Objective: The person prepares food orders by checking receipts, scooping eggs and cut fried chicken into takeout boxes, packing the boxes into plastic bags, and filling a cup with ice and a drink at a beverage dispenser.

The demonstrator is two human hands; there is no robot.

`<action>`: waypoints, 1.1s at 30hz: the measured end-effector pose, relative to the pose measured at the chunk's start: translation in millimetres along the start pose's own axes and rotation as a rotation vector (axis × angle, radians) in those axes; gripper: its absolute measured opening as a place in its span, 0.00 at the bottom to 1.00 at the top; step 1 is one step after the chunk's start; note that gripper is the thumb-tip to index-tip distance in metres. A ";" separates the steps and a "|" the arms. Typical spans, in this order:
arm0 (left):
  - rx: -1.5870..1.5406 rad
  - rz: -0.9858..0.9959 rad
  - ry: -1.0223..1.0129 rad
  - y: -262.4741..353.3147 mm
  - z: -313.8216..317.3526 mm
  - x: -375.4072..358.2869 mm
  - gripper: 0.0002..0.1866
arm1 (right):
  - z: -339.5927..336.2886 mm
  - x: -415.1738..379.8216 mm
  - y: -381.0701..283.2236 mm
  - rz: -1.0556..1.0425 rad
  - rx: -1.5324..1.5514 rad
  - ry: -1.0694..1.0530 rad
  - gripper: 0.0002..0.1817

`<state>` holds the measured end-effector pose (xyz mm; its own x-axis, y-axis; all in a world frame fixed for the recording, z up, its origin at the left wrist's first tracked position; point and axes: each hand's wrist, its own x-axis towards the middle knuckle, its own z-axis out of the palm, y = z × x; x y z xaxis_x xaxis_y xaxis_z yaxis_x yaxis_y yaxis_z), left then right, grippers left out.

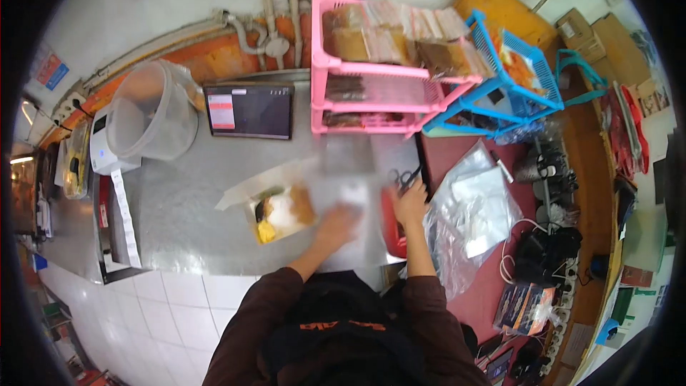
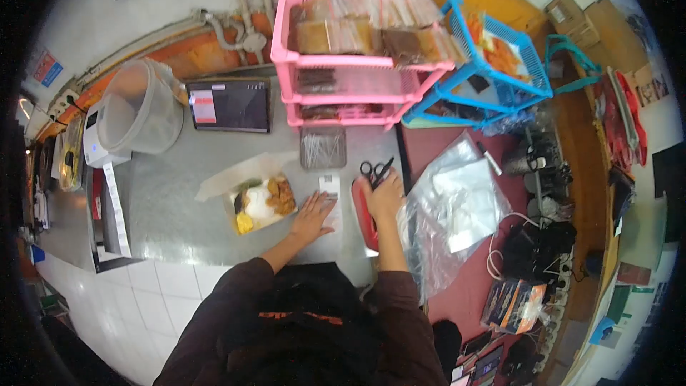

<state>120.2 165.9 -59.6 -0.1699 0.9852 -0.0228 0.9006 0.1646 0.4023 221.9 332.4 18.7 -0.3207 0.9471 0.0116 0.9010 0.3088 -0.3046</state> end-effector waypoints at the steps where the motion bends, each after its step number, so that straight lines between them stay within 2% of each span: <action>1: -0.013 -0.005 -0.065 -1.4 -4.2 2.8 0.43 | -5.7 3.4 -1.2 0.051 -0.003 -0.178 0.49; 2: -0.025 -0.011 -0.139 -3.7 -7.7 4.7 0.43 | -9.1 12.0 -3.0 0.048 0.006 -0.159 0.49; 4: -0.052 -0.012 -0.177 -9.4 -7.7 12.0 0.43 | -11.7 22.4 2.2 0.004 -0.028 -0.488 0.53; 5: -0.009 0.062 -0.199 -12.6 -6.5 12.9 0.44 | -10.9 22.1 5.2 -0.052 -0.114 -0.390 0.51; 7: 0.033 0.128 -0.213 -16.4 -7.1 17.8 0.44 | -18.1 23.3 13.6 -0.065 -0.062 -0.387 0.50; 9: 0.065 0.275 -0.222 -16.9 -2.8 20.9 0.43 | -17.8 19.2 14.1 -0.085 -0.009 -0.393 0.49; 10: 0.064 0.267 -0.221 -15.9 1.3 21.2 0.43 | -14.1 14.9 10.5 -0.070 -0.026 -0.412 0.49; 12: 0.127 0.386 -0.142 -17.0 3.9 23.2 0.40 | -6.9 9.5 -3.7 -0.058 -0.056 -0.451 0.49; 13: 0.135 0.353 -0.133 -15.1 -10.2 20.3 0.40 | -25.3 4.3 -19.8 0.037 0.023 -0.542 0.54; 15: 0.007 0.262 0.209 -14.5 -46.8 1.8 0.36 | -12.3 -10.7 -15.6 -0.169 0.084 -0.053 0.58; 16: -0.118 0.074 0.304 -27.6 -78.0 -13.2 0.34 | -43.0 -23.4 -46.7 -0.061 -0.035 0.085 0.61; 18: -0.164 -0.293 0.784 -51.7 -137.9 -56.4 0.32 | -54.8 -34.6 -72.0 -0.234 0.175 0.404 0.53; 19: -0.070 -0.468 1.161 -61.8 -156.5 -78.8 0.31 | -46.2 -34.3 -83.3 -0.248 0.188 0.389 0.53; 21: -0.250 -0.663 0.967 -95.6 -175.9 -114.6 0.26 | -20.6 -29.5 -107.8 -0.838 0.463 0.206 0.40; 22: -0.242 -0.675 0.980 -110.2 -167.3 -131.5 0.26 | -7.2 -32.0 -119.0 -0.855 0.471 0.200 0.40; 24: -0.211 -0.734 0.223 -139.8 -136.8 -150.3 0.23 | 19.2 -29.9 -144.9 -0.895 0.487 0.019 0.25; 26: -0.105 -0.680 0.336 -119.7 -119.2 -158.8 0.19 | 36.2 -35.4 -136.4 -0.906 0.276 -0.059 0.17; 28: -0.049 -0.712 0.505 -88.5 -116.9 -155.8 0.20 | 58.9 -46.3 -113.9 -0.912 0.399 -0.030 0.13; 30: 0.000 -0.808 0.540 -75.6 -98.0 -148.9 0.25 | 90.4 -65.8 -89.8 -0.808 0.466 -0.023 0.14; 32: -0.204 -0.766 0.686 -82.7 -68.0 -137.9 0.30 | 79.5 -86.9 -92.5 -0.648 0.530 -0.068 0.13; 33: -0.196 -0.748 0.706 -84.5 -64.5 -133.5 0.30 | 85.7 -91.3 -92.0 -0.657 0.539 -0.043 0.13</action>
<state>41.0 17.5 -31.5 -0.9087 0.3731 0.1872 0.3996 0.6478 0.6485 143.2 210.1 -36.0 -0.7507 0.5826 0.3116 0.2695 0.7006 -0.6607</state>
